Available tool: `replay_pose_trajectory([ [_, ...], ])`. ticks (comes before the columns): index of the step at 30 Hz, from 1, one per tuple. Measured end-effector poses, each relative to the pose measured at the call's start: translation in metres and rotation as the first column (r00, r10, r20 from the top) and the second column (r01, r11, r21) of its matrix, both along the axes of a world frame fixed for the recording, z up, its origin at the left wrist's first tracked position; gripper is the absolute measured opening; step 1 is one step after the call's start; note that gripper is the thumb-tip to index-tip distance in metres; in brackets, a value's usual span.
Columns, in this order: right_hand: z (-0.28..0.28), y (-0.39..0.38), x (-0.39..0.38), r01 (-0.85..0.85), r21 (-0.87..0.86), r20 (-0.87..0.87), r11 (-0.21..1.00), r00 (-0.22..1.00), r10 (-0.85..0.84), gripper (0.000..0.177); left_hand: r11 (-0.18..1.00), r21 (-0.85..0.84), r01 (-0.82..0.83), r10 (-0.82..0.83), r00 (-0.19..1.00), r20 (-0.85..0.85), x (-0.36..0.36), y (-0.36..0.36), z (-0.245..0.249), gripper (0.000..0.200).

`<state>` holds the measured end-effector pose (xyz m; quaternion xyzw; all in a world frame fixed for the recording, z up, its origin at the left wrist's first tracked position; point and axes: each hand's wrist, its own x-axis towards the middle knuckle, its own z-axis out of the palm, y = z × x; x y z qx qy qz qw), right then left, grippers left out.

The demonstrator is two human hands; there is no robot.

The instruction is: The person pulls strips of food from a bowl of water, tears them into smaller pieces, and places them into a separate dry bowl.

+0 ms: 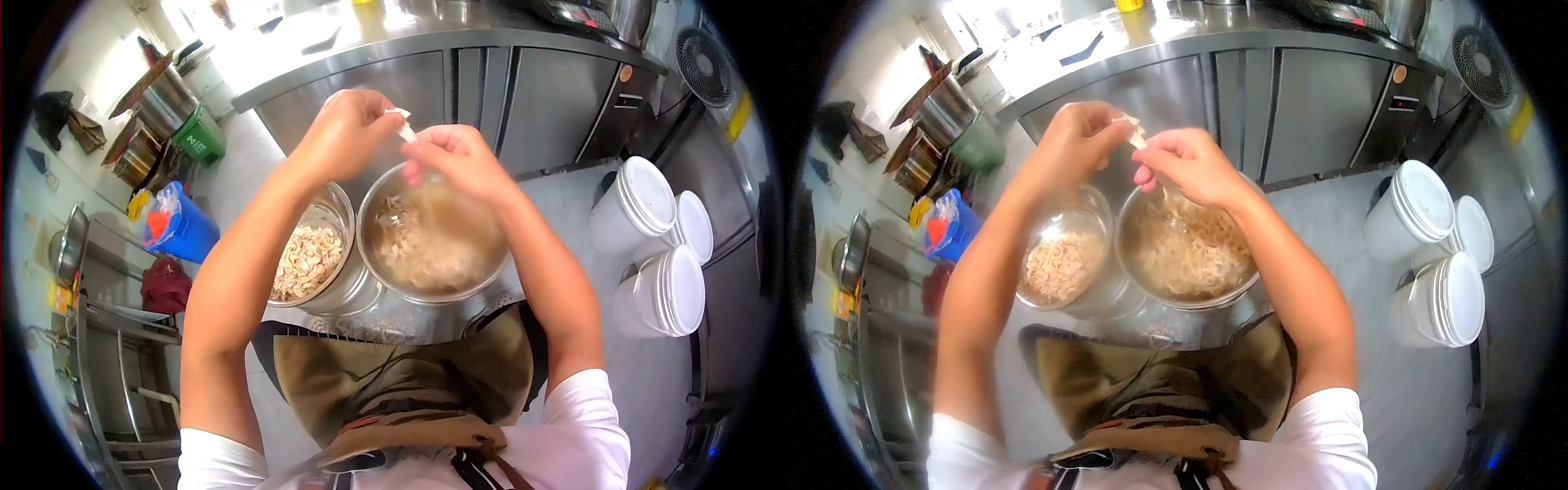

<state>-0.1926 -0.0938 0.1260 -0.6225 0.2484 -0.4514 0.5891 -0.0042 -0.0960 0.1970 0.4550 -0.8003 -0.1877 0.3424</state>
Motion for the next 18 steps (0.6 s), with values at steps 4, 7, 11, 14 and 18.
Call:
replay_pose_trajectory([
  [4,-0.008,0.000,-0.002,-0.001,0.038,0.027,0.999,1.000,0.000,0.020,0.991,0.127,-0.031,0.052,0.985,-0.162,0.001,-0.001,0.004,0.029],
  [7,-0.014,0.004,-0.005,0.020,0.068,-0.005,0.997,1.000,-0.020,0.020,0.980,0.190,-0.056,0.102,0.965,-0.243,0.009,-0.003,0.007,0.026],
  [11,-0.020,0.007,-0.009,0.033,0.085,-0.018,0.996,0.999,-0.032,0.021,0.981,0.157,-0.110,0.160,0.924,-0.348,0.016,-0.013,0.007,0.025],
  [14,-0.027,0.006,-0.012,0.025,0.091,0.025,0.996,0.999,-0.027,0.021,0.975,0.185,-0.121,0.188,0.897,-0.401,0.029,-0.027,0.009,0.023],
  [18,-0.015,0.001,-0.010,0.055,0.025,0.037,0.998,0.998,-0.056,0.023,0.946,0.324,0.003,0.172,0.844,-0.508,0.030,-0.027,0.014,0.020],
])
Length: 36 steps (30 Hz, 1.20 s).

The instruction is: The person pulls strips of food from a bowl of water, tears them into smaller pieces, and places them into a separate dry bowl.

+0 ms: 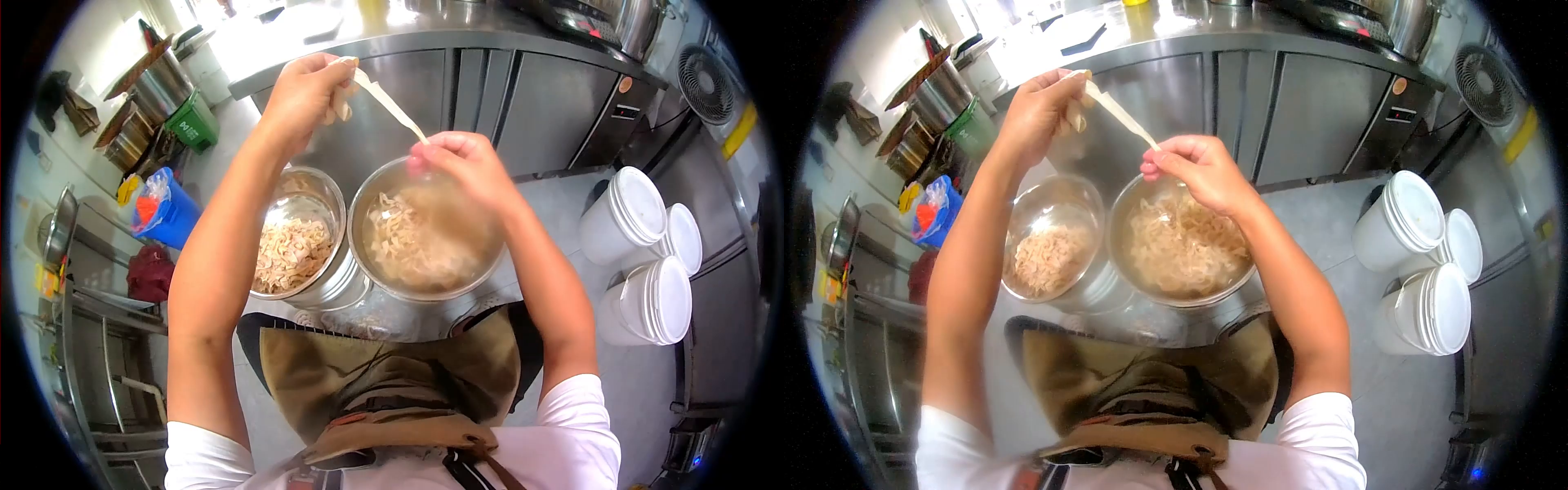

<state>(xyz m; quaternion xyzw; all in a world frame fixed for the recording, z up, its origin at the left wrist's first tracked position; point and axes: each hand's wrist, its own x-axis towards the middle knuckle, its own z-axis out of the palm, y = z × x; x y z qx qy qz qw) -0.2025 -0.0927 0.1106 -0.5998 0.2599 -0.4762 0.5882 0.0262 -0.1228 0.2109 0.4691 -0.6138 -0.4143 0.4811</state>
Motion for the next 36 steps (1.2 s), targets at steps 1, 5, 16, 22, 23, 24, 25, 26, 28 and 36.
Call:
replay_pose_trajectory([
  [1,0.007,-0.002,0.001,0.010,-0.036,-0.024,0.999,1.000,-0.011,0.023,0.999,-0.004,0.031,-0.032,0.999,-0.044,0.000,-0.002,0.001,0.020],
  [5,0.045,-0.014,0.002,0.009,-0.155,-0.078,0.988,0.997,-0.021,0.024,0.993,-0.022,0.113,-0.115,0.989,-0.097,-0.011,-0.002,0.034,0.019],
  [16,0.179,-0.042,0.004,0.073,-0.497,-0.036,0.865,0.994,-0.105,0.031,0.906,-0.346,0.242,-0.145,0.948,0.282,-0.055,-0.014,0.169,0.024],
  [22,0.196,-0.056,-0.004,-0.020,-0.403,0.047,0.915,0.998,0.042,0.030,0.911,-0.321,0.259,-0.185,0.952,0.244,-0.059,-0.017,0.174,0.022],
  [23,0.197,-0.057,-0.005,-0.019,-0.397,0.050,0.917,0.998,0.043,0.029,0.911,-0.316,0.266,-0.196,0.952,0.234,-0.059,-0.018,0.173,0.022],
  [24,0.198,-0.055,-0.004,0.007,-0.430,0.026,0.903,1.000,0.005,0.028,0.909,-0.316,0.272,-0.207,0.952,0.225,-0.059,-0.019,0.174,0.021],
  [25,0.199,-0.054,-0.004,0.015,-0.440,0.002,0.898,1.000,-0.015,0.027,0.906,-0.318,0.278,-0.216,0.952,0.216,-0.059,-0.019,0.176,0.021],
  [26,0.201,-0.055,-0.004,0.021,-0.453,-0.022,0.891,0.999,-0.035,0.027,0.906,-0.314,0.284,-0.244,0.956,0.161,-0.061,-0.018,0.178,0.021],
  [28,0.205,-0.055,-0.003,0.032,-0.446,-0.027,0.894,0.998,-0.049,0.027,0.904,-0.306,0.297,-0.296,0.954,0.052,-0.066,-0.014,0.180,0.020],
  [36,0.180,-0.044,0.000,-0.054,-0.426,-0.193,0.903,0.981,-0.033,0.029,0.882,-0.088,0.463,-0.457,0.885,0.086,-0.055,-0.070,0.203,0.037],
])
